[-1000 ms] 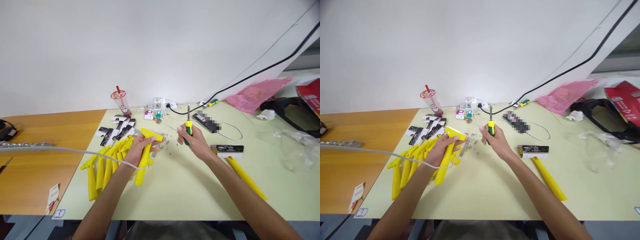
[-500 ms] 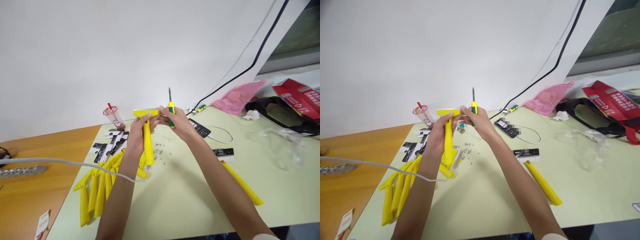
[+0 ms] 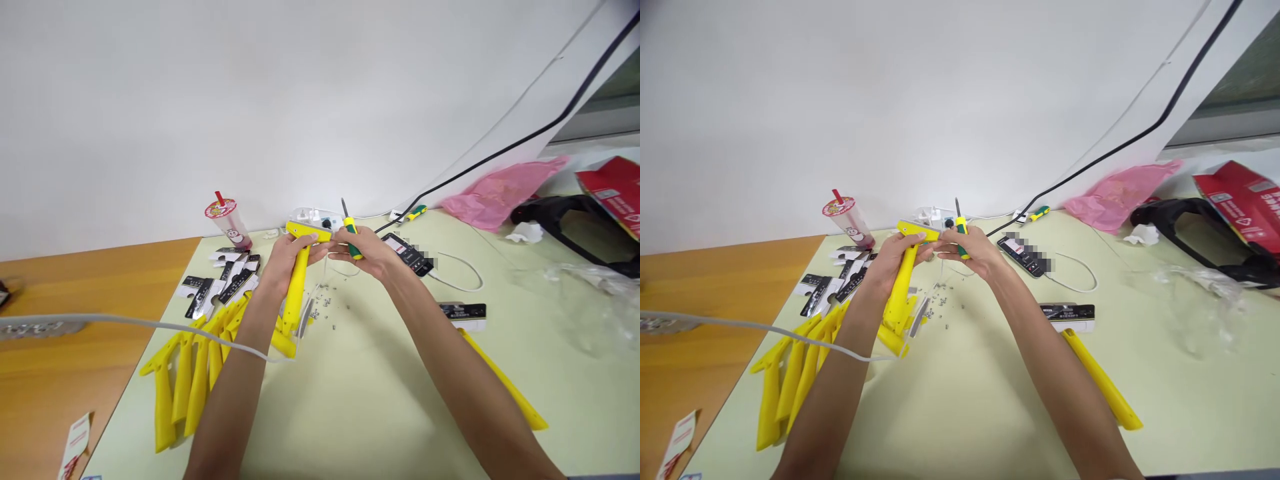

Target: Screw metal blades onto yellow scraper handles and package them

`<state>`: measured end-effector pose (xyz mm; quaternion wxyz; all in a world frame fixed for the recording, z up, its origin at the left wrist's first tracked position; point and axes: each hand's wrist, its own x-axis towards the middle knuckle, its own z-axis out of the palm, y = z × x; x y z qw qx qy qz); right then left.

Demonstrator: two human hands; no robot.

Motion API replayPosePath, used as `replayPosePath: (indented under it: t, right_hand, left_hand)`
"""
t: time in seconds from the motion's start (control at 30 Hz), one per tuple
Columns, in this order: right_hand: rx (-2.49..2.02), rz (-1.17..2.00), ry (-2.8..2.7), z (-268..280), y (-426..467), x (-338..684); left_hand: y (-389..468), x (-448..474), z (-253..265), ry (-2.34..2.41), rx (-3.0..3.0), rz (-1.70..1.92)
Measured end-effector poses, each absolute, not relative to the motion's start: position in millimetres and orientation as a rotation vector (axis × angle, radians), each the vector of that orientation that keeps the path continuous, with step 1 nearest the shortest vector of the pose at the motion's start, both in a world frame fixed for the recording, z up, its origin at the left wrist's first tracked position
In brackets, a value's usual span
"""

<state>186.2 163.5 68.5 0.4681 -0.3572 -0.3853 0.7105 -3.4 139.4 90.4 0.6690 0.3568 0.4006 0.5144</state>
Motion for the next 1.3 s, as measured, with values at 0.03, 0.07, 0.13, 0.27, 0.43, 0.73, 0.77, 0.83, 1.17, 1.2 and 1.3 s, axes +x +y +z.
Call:
replayPosePath:
  t: [0.03,0.07,0.13,0.27,0.43,0.73,0.77,0.83,1.17,1.2,1.3]
  right_hand:
    - [-0.878,1.759,-0.944,66.5,164.3,186.0]
    - [-0.881,1.775,-0.940,64.8,165.1,185.6]
    - [-0.883,1.795,-0.926,62.1,166.2,184.2]
    - [-0.877,1.800,-0.895,58.4,167.0,181.8]
    - [-0.859,1.789,-0.894,57.9,165.9,180.9]
    - [-0.811,1.802,-0.971,64.2,159.9,178.6]
    - [-0.804,1.798,-0.984,63.8,159.4,178.3]
    - [-0.794,1.781,-1.008,62.2,158.8,177.2]
    - [-0.853,1.593,-1.115,60.9,156.5,176.8]
    - [-0.868,1.571,-1.126,61.8,156.3,177.5]
    - [-0.905,1.502,-1.163,63.8,157.7,181.4]
  left_hand:
    - [140.3,-5.7,88.8,0.902,0.807,1.147]
    - [141.0,-7.7,87.5,0.901,0.809,1.137]
    - [142.2,-10.7,85.4,0.903,0.810,1.128]
    - [142.9,-12.3,83.2,0.920,0.811,1.117]
    - [140.8,-12.6,84.9,0.912,0.812,1.126]
    - [148.0,-20.7,78.4,0.939,0.799,1.134]
    - [150.1,-22.2,77.0,0.941,0.790,1.121]
    - [153.5,-24.9,74.7,0.941,0.787,1.085]
    - [143.9,-22.2,81.3,0.928,0.857,1.044]
    - [142.7,-22.2,82.5,0.934,0.866,1.043]
    - [141.6,-24.6,85.3,0.953,0.883,1.065]
